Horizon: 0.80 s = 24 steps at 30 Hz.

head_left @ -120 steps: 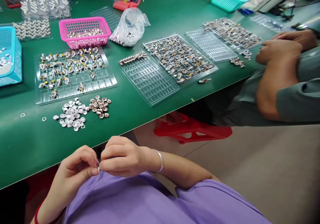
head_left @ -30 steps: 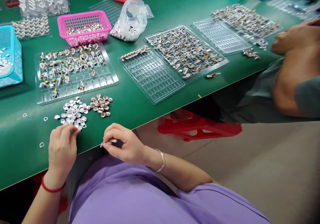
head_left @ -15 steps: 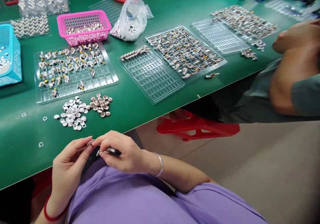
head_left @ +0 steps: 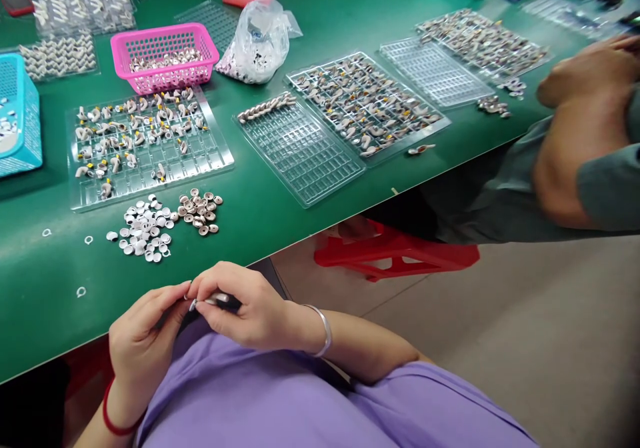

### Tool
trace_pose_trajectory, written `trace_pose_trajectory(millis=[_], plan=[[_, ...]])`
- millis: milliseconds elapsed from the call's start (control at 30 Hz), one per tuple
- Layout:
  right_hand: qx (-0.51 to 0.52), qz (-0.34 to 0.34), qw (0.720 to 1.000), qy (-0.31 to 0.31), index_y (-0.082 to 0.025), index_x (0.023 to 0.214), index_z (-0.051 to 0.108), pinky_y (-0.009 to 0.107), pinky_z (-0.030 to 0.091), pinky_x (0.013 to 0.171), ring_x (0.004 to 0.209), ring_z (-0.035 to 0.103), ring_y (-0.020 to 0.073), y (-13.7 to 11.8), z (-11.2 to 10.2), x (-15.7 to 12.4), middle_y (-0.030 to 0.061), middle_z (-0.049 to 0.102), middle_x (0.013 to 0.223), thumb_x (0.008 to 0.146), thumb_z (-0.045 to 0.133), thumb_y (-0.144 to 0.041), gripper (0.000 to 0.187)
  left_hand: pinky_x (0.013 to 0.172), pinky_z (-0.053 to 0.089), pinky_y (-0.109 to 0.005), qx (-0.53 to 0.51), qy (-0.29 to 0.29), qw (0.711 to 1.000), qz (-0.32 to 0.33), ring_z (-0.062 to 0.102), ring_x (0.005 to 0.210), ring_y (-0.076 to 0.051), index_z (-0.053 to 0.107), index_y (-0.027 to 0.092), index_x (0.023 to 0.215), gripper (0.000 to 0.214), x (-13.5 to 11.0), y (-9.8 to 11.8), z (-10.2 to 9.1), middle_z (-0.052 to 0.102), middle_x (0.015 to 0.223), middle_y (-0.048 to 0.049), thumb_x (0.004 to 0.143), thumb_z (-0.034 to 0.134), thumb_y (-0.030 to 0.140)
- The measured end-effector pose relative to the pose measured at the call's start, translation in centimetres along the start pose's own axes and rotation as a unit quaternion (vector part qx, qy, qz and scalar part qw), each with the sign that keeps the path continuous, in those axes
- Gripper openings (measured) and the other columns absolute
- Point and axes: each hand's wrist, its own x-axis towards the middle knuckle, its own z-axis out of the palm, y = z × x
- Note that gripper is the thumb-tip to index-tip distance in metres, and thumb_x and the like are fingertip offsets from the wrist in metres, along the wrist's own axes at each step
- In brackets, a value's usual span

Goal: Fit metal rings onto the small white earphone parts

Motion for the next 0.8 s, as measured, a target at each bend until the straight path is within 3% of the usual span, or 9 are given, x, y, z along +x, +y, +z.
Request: trace_pose_trajectory(millis=[200, 433, 800], plan=[[0.063, 0.105, 0.993, 0.004, -0.016, 0.082, 0.060, 0.020, 0.049, 0.060, 0.064, 0.056, 0.0092, -0.2, -0.5, 0.9, 0.0010, 0.064, 0.078, 0.089, 0.061, -0.023, 0.009, 0.070, 0.060, -0.022, -0.015, -0.003, 1.000, -0.022, 0.074, 0.075, -0.013, 0.077, 0.030, 0.105, 0.024, -0.3, 0.1, 0.1, 0.079, 0.092, 0.0016, 0.084, 0.076, 0.018], [0.182, 0.244, 0.952, -0.045, -0.015, 0.079, 0.059, 0.016, 0.038, 0.048, 0.053, 0.048, 0.0062, -0.6, -0.6, 1.4, -0.0047, 0.056, 0.063, 0.083, 0.068, -0.023, 0.012, 0.069, 0.061, -0.023, -0.013, 0.004, 1.000, -0.025, 0.075, 0.073, -0.015, 0.078, 0.029, 0.102, 0.020, -0.4, 0.4, 0.0, 0.080, 0.091, 0.0017, 0.084, 0.076, 0.021], [0.175, 0.249, 0.951, -0.054, -0.016, 0.079, 0.059, 0.017, 0.037, 0.049, 0.054, 0.047, 0.0063, -0.3, -0.3, 1.4, -0.0052, 0.054, 0.062, 0.082, 0.067, -0.022, 0.010, 0.072, 0.060, -0.016, -0.044, -0.006, 0.998, -0.041, 0.074, 0.075, -0.010, 0.077, 0.032, 0.104, 0.024, -0.6, 0.1, 0.0, 0.080, 0.092, 0.0052, 0.084, 0.077, 0.019]])
